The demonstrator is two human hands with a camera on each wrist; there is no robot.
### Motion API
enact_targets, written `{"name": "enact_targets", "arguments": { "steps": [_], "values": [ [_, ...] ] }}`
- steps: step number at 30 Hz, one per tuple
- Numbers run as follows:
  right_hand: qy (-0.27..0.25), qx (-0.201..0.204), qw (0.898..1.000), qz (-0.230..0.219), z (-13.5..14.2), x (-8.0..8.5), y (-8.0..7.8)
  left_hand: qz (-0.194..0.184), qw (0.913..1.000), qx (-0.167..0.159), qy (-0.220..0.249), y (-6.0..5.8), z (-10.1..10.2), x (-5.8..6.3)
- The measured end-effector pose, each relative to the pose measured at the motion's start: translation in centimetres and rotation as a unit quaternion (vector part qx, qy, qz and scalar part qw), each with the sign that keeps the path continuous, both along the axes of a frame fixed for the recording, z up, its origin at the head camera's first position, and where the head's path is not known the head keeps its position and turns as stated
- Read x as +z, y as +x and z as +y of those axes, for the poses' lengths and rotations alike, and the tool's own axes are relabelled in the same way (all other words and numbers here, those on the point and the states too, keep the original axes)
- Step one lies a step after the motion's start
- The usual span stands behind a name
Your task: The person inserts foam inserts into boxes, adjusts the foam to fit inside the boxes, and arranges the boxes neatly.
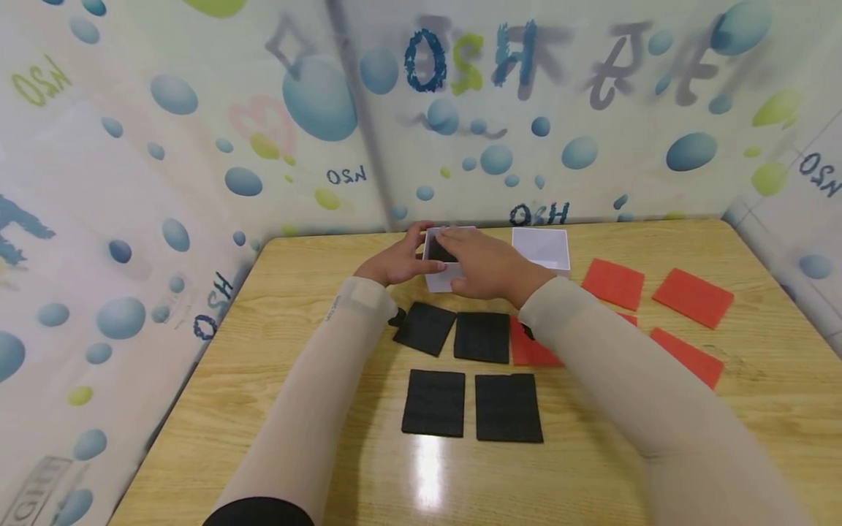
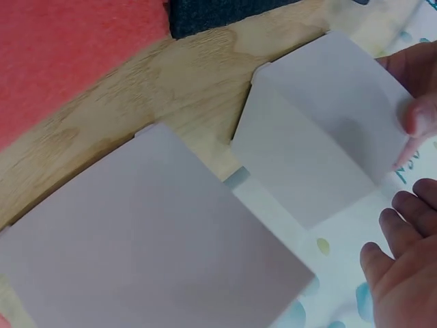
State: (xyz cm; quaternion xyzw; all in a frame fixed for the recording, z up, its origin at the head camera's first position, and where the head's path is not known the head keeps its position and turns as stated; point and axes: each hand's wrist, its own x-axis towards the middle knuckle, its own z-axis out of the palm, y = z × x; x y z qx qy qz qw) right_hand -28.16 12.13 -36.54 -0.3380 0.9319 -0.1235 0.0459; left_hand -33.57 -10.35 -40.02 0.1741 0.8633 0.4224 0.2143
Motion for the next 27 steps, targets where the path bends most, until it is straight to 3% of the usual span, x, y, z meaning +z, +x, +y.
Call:
{"name": "enact_targets", "arguments": {
  "steps": [9, 17, 27],
  "values": [
    [-0.041, 0.000, 0.999, 0.007, 2.7, 0.9, 2.4, 0.001, 0.9999, 0.010, -0.009, -0.1, 0.1, -0.1],
    [-0.088, -0.005, 0.996, 0.005, 5.4, 1.8, 5.9, 0.014, 0.9997, 0.017, -0.009, -0.2, 0.2, -0.2],
    [-0.094, -0.024, 0.995, -0.012, 7.9, 1.8, 10.2, 0.010, 0.9997, 0.019, -0.010, -0.1, 0.2, -0.3]
  ]
}}
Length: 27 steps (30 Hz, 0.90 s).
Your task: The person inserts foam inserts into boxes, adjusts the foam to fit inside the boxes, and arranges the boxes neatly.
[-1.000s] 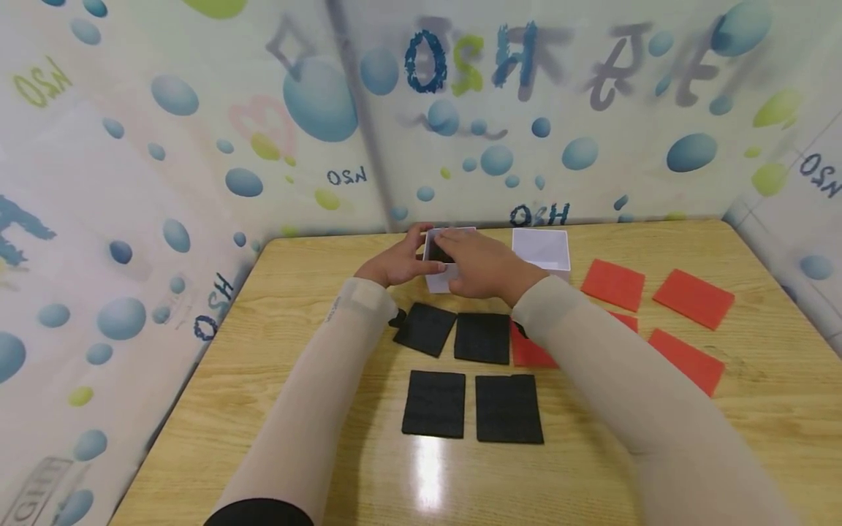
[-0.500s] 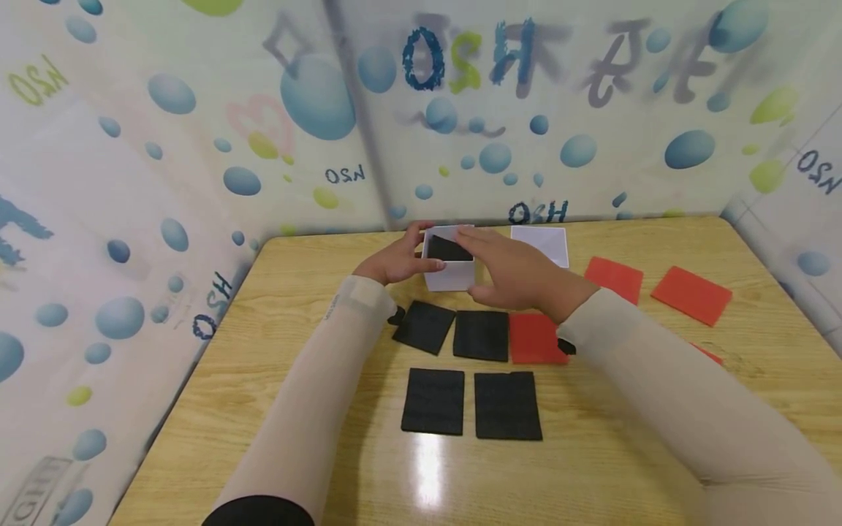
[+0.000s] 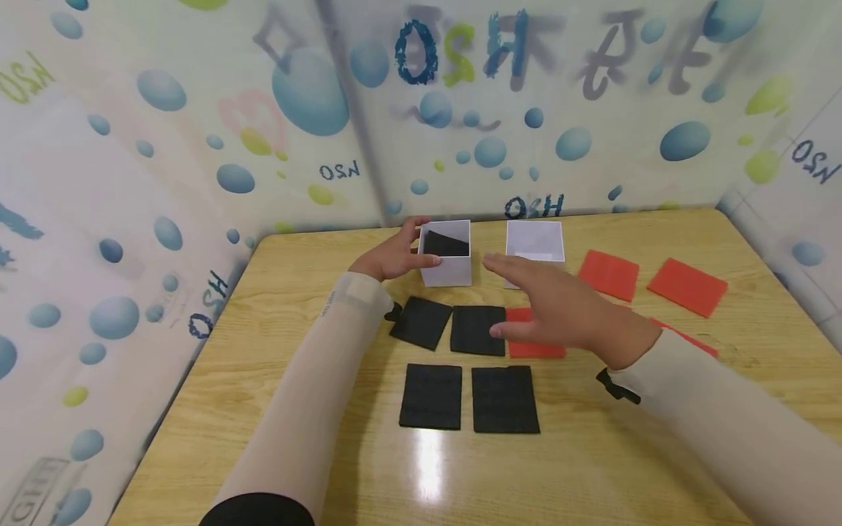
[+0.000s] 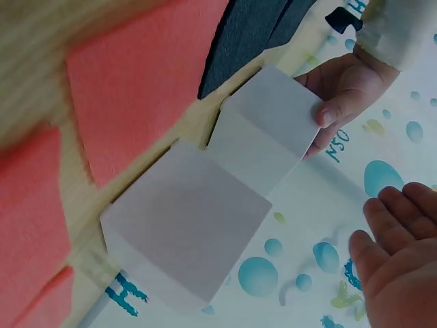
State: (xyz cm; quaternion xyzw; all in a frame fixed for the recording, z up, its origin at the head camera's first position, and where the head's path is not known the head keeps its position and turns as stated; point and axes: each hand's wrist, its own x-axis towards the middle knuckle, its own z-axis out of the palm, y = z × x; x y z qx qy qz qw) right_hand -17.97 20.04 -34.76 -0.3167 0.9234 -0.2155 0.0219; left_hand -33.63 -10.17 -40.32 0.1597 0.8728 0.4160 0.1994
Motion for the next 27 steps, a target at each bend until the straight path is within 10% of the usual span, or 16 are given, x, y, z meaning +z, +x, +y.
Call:
{"name": "enact_targets", "arguments": {
  "steps": [27],
  "values": [
    [0.014, -0.032, 0.994, -0.099, 1.6, -4.1, 6.4, -0.005, 0.9999, 0.005, -0.010, 0.1, -0.1, 0.2]
  ]
}}
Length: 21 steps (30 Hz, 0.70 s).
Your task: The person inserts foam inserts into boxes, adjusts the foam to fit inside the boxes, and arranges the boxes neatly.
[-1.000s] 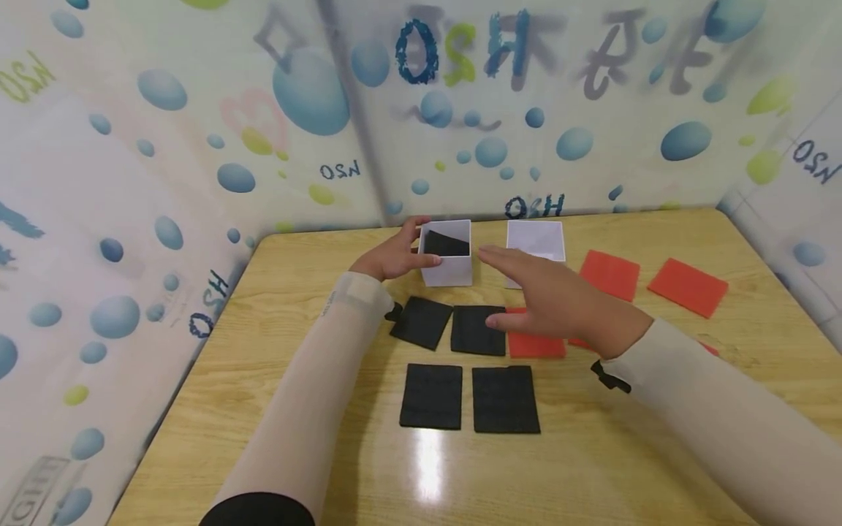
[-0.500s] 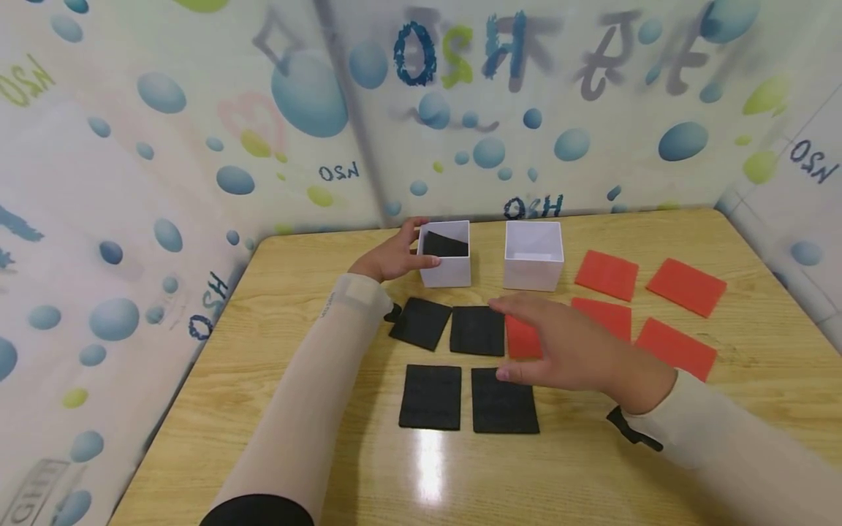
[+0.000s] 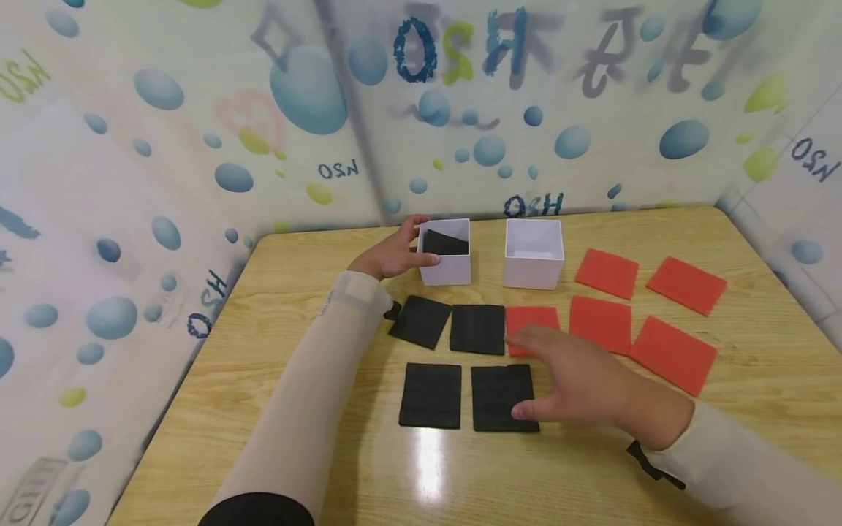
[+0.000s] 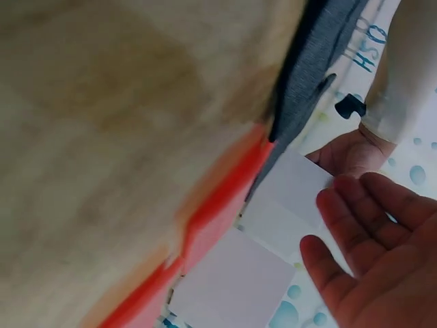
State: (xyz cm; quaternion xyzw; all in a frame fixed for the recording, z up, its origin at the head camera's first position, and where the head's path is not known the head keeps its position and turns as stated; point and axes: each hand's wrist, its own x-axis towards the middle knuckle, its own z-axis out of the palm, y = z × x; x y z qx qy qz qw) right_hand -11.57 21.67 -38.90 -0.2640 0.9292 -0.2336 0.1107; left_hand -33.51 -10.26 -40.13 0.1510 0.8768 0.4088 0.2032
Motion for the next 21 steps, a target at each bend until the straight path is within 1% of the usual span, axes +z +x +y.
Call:
{"name": "enact_targets", "arguments": {
  "steps": [3, 8, 12, 14, 21],
  "values": [
    [0.029, -0.002, 1.000, -0.002, 0.0, -0.5, 0.2, -0.001, 1.0000, 0.003, 0.000, -0.1, 0.0, -0.1],
    [0.059, 0.015, 0.998, 0.016, -0.4, -1.5, 0.4, -0.001, 1.0000, 0.005, 0.000, -0.2, 0.1, -0.3],
    [0.082, 0.020, 0.996, 0.026, -0.5, -1.8, 0.5, 0.000, 1.0000, 0.006, -0.001, -0.2, 0.1, -0.3],
    [0.090, 0.018, 0.995, 0.025, -0.6, -1.9, 0.6, 0.001, 1.0000, 0.006, -0.003, -0.3, 0.1, -0.3],
    [0.108, 0.016, 0.994, -0.004, -0.6, -2.5, 0.5, 0.004, 1.0000, 0.006, -0.006, -0.3, 0.1, -0.4]
  ]
}}
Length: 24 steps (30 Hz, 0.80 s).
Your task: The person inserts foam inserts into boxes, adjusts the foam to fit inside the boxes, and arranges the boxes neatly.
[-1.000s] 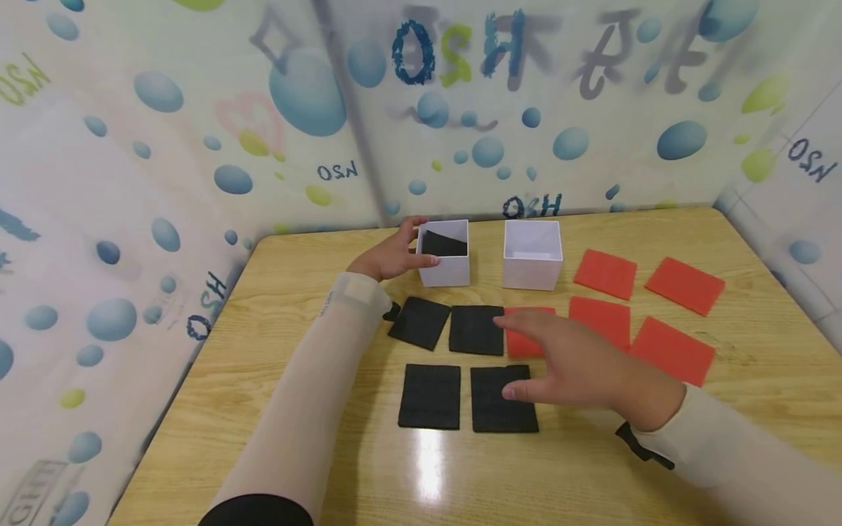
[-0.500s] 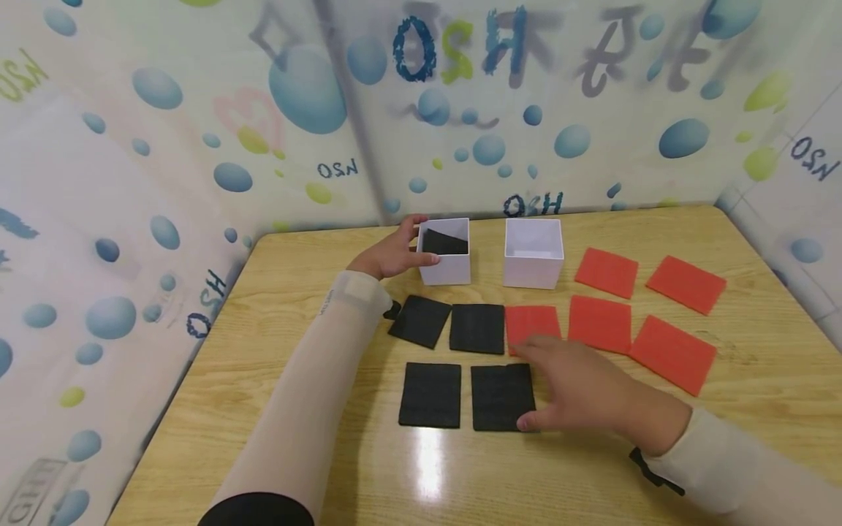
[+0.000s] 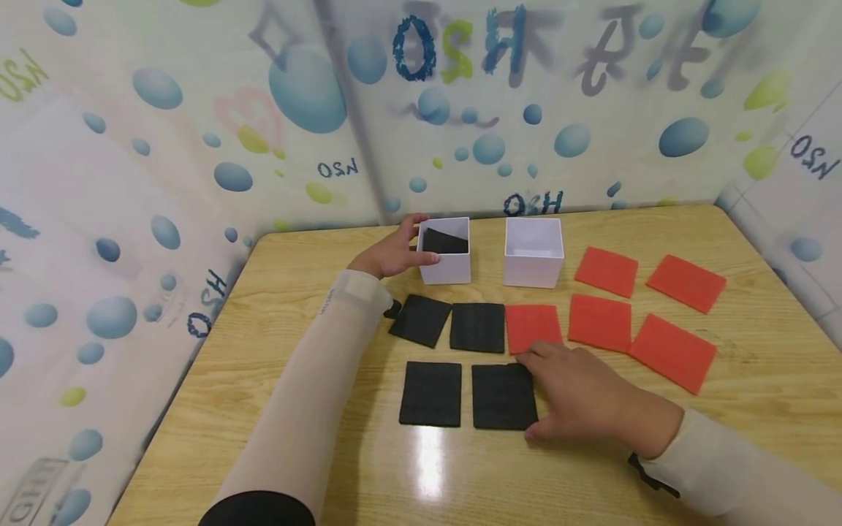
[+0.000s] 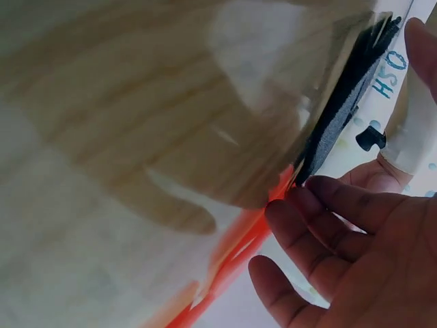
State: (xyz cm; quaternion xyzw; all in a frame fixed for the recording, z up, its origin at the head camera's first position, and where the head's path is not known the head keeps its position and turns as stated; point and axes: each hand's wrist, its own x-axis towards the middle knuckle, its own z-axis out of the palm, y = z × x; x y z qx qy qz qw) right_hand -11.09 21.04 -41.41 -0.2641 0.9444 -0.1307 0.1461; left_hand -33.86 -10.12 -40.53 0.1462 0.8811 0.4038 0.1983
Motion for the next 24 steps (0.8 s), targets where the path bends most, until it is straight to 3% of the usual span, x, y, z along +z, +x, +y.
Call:
{"name": "enact_targets", "arguments": {
  "steps": [24],
  "values": [
    [0.016, 0.028, 0.999, 0.033, -0.87, -0.60, -0.27, 0.001, 1.0000, -0.001, -0.006, -0.02, -0.05, 0.06]
  ]
}}
